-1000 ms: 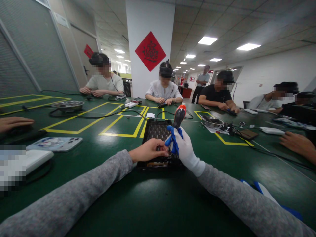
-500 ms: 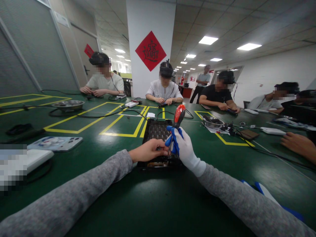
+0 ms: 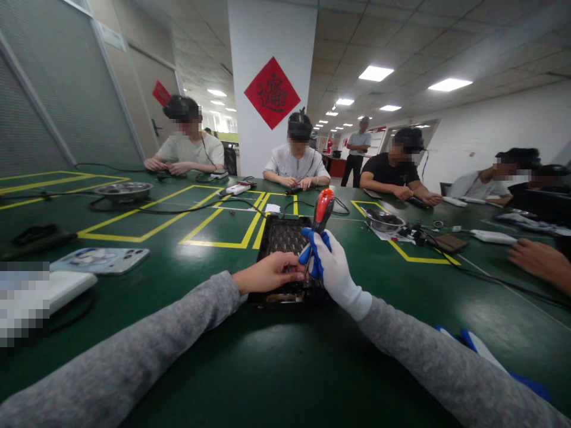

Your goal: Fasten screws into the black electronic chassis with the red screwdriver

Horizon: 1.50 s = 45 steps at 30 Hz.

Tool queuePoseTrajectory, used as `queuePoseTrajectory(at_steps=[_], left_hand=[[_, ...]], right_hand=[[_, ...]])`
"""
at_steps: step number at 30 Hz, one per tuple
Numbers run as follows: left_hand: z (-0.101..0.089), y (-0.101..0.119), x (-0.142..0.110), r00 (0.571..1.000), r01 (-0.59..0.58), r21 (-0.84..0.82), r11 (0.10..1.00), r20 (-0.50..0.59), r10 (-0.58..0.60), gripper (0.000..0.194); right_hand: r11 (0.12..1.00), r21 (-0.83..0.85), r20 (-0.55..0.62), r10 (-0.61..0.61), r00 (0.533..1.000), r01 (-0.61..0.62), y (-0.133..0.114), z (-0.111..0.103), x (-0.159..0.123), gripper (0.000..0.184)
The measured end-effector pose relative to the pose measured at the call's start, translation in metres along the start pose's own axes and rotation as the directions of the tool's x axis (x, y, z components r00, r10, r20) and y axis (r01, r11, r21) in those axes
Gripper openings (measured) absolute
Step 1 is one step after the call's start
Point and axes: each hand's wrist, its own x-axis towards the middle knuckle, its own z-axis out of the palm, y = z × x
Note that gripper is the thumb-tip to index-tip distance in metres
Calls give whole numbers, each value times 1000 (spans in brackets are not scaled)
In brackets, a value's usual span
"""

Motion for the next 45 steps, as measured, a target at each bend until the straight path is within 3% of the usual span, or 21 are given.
queuePoseTrajectory(at_steps=[4,11,16,23,29,35,41,45], left_hand=[[1,-1,0,997,63,26,998,-37,-62,26],[0,-1,0,1000,-2,-12,1000,2,2,21],[1,-4,0,997,80,-7,997,10,-80,25],[0,-2,0,999,-14,-51,999,33,16,21],[0,-2,0,998,60,-3,998,-2,-60,24],[0,-2,-1,1000,-16,-41,999,23,17,21],[1,-2,0,998,65,-13,998,-12,-65,24],[1,-4,-1,1000,8,-42,999,-7,-8,20]], right_hand=[[1000,5,-16,-19,1000,19,2,0,1,30],[1000,-18,-25,0,1000,0,2,-2,1,33],[1000,-13,-32,-16,999,15,1,0,0,33],[1000,4,-18,14,1000,-14,3,-1,1,37],[1000,5,-29,-26,999,26,4,0,1,36],[1000,-9,6,18,1000,-18,0,0,0,36],[1000,-9,-20,-3,1000,3,1,0,1,36],[1000,1,8,19,1000,-19,1,-1,1,36]])
